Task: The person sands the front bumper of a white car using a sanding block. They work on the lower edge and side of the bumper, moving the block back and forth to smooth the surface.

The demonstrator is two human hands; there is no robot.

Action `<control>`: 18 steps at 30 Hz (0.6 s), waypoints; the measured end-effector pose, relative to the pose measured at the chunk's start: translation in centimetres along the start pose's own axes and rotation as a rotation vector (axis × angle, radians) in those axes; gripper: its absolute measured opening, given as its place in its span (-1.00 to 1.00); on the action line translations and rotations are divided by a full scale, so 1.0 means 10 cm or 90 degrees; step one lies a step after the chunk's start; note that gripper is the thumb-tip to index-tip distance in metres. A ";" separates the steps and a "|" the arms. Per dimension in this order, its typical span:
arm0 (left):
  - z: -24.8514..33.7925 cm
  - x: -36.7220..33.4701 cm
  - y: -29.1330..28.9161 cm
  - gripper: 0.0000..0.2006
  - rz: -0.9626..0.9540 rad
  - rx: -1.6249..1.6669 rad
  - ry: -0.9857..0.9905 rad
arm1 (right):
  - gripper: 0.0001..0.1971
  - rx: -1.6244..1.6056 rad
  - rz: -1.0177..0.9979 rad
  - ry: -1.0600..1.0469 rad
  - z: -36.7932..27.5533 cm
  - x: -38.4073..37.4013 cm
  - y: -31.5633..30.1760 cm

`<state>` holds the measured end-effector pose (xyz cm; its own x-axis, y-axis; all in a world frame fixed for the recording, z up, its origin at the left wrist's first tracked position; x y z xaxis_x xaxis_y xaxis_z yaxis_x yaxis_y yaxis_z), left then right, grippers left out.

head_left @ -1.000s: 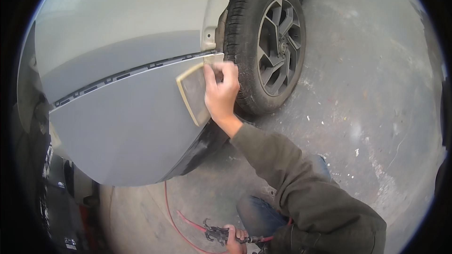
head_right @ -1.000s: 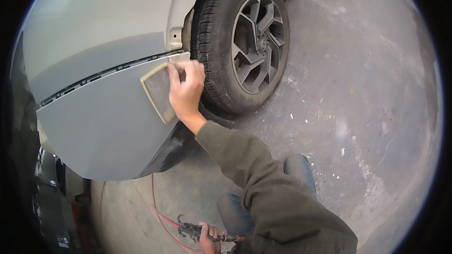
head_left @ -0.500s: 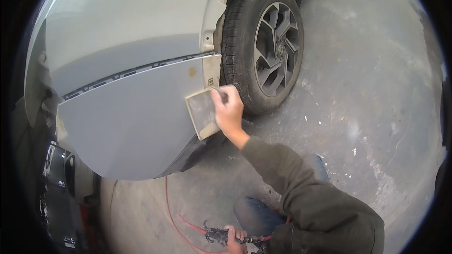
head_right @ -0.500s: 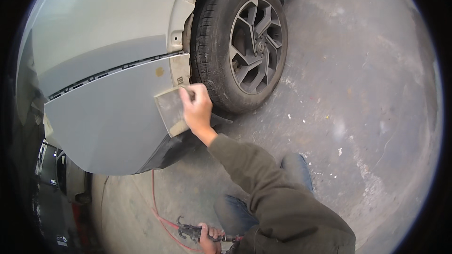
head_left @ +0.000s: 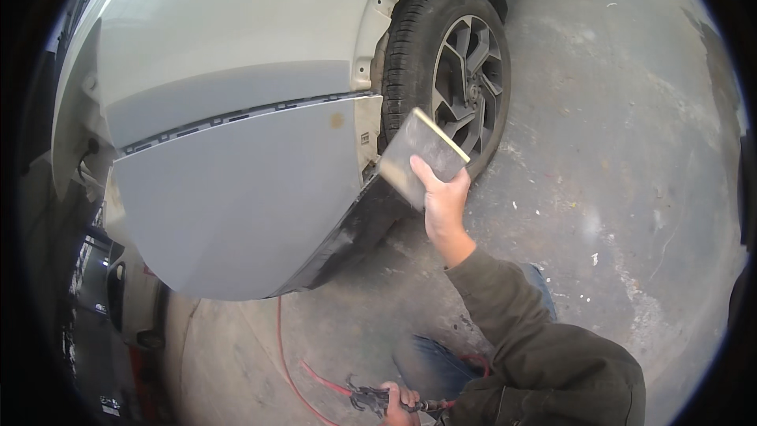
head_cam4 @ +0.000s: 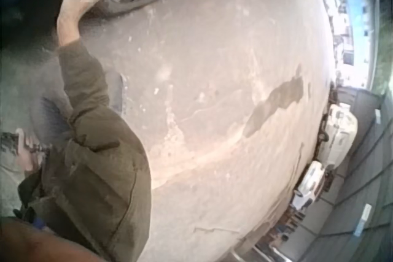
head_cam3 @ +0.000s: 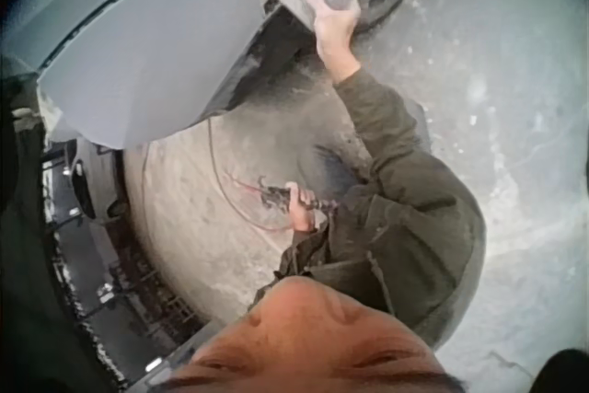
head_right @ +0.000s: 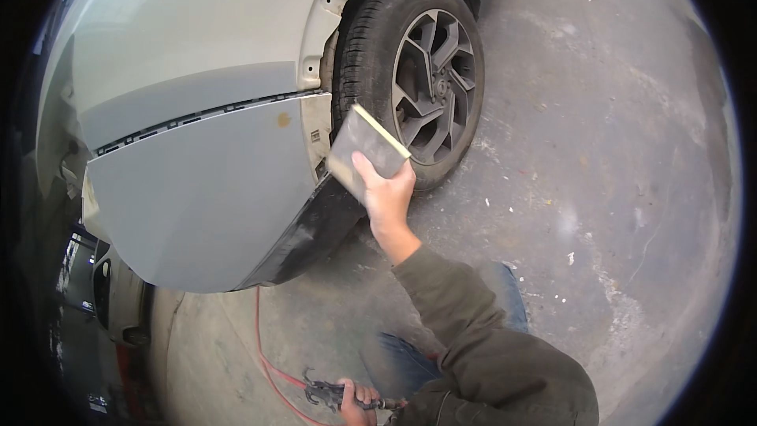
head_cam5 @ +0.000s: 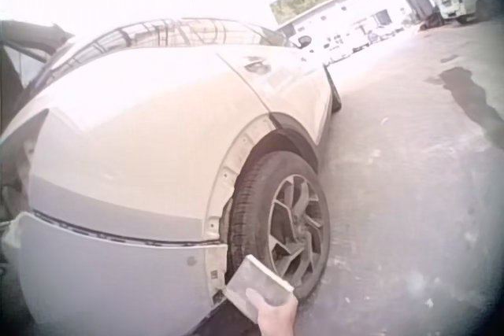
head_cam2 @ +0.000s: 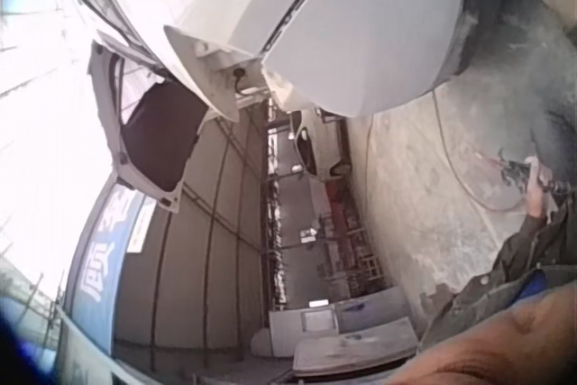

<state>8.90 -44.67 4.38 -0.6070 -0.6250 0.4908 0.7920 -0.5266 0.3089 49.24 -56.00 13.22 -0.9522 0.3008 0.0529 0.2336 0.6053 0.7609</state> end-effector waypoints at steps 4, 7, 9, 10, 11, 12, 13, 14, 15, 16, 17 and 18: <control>0.00 -0.01 -0.12 -0.79 0.033 -0.024 0.018 | -0.54 0.256 -0.118 -0.641 -0.32 0.20 0.72; 0.00 -0.06 -0.15 -0.78 0.034 -0.031 0.011 | -0.36 0.479 -0.264 -0.692 0.30 0.36 0.87; 0.05 0.01 -0.12 -0.77 0.087 -0.019 -0.009 | -0.28 0.505 -0.268 -0.715 0.46 0.39 0.92; 0.05 0.01 -0.10 -0.77 0.110 -0.011 -0.020 | -0.26 0.472 -0.265 -0.707 0.37 0.35 0.98; 0.02 -0.01 -0.15 -0.77 0.103 -0.004 -0.027 | -0.24 0.440 -0.265 -0.693 0.28 0.35 1.05; -0.02 -0.05 -0.23 -0.77 0.094 0.002 -0.034 | -0.23 0.430 -0.250 -0.692 0.18 0.32 1.16; -0.06 -0.05 -0.34 -0.77 0.089 0.003 -0.046 | -0.23 0.424 -0.233 -0.685 0.07 0.28 1.29; -0.09 -0.06 -0.43 -0.76 0.073 0.007 -0.044 | -0.22 0.417 -0.213 -0.679 0.04 0.28 1.34; -0.12 -0.06 -0.52 -0.76 0.058 0.010 -0.043 | -0.21 0.420 -0.219 -0.669 0.13 0.31 1.31; -0.15 -0.12 -0.50 -0.75 0.029 0.016 -0.038 | -0.20 0.432 -0.239 -0.692 0.26 0.34 1.25; -0.13 -0.13 -0.41 -0.74 0.060 0.000 -0.042 | -0.18 0.447 -0.262 -0.714 0.45 0.39 1.12; -0.07 -0.13 -0.28 -0.73 0.093 -0.021 -0.064 | -0.17 0.482 -0.285 -0.727 0.60 0.39 0.98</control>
<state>7.37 -42.77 2.34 -0.4746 -0.6364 0.6080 0.8677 -0.4542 0.2019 48.98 -44.47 16.95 -0.3814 0.1797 -0.9068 0.3542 0.9345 0.0362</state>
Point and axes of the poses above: each hand's wrist, its own x-axis away from the middle knuckle, its own y-axis out of the palm, z = x × y, the point moved 5 cm from there along -x, towards the middle knuckle, and after that the axes turned 2 degrees about x, right-handed, at the moved point
